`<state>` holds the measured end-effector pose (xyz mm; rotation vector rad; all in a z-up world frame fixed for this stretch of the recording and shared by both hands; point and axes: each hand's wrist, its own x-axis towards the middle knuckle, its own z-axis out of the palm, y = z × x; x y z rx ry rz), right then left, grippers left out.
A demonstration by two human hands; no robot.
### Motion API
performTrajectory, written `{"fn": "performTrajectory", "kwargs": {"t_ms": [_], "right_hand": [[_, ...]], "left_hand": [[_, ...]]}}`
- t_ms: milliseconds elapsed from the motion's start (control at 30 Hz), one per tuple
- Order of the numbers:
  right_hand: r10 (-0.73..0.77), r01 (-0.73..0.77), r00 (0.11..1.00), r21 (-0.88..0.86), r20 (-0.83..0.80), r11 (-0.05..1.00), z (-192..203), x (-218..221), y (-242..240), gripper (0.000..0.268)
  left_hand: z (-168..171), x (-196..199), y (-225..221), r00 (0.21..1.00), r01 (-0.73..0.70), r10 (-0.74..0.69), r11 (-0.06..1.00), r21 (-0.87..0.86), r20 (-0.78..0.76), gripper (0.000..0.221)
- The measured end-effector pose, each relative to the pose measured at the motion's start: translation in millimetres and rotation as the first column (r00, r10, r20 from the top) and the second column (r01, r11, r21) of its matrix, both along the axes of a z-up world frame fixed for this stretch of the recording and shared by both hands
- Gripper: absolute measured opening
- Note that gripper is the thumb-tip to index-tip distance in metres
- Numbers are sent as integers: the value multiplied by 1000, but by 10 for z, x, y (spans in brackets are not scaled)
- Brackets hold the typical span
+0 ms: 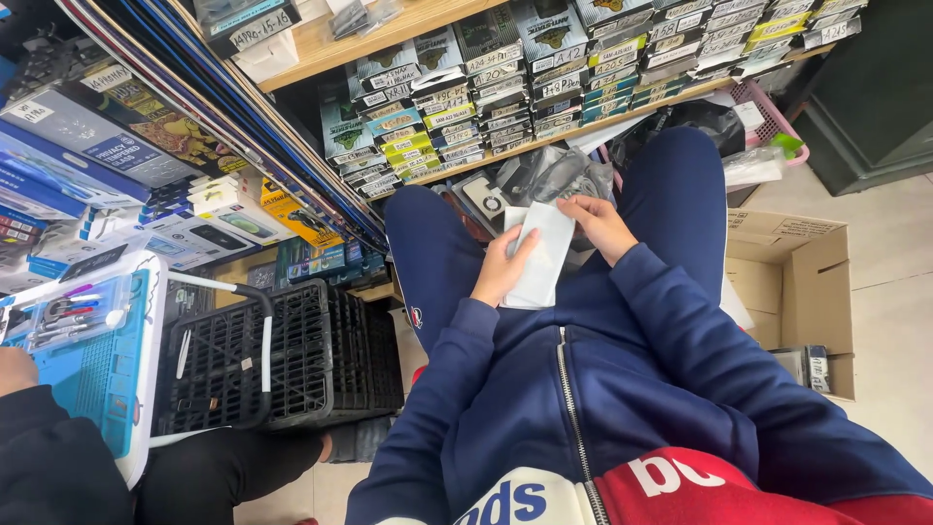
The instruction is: Unboxing and inspecting a small electronic component package and its documentation
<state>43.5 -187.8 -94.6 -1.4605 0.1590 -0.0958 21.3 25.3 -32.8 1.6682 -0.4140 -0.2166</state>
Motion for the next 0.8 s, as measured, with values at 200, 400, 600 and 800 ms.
{"fn": "performTrajectory", "kwargs": {"t_ms": [200,400,600,800], "right_hand": [[31,-31,999,-55,7,998,335,-211,82,16],[-67,68,998,51,-17,996,500,-240,139,11],[-275,266,962,244,1,932,520,-235,52,9],[-255,259,966,240,-51,936,635,-257,241,19]], "left_hand": [[170,-43,6,997,30,-32,999,19,65,25],[238,-49,8,993,73,-77,996,47,91,27],[190,-51,1,989,89,-99,992,93,107,29],[147,-8,22,991,86,-89,996,36,99,27]]}}
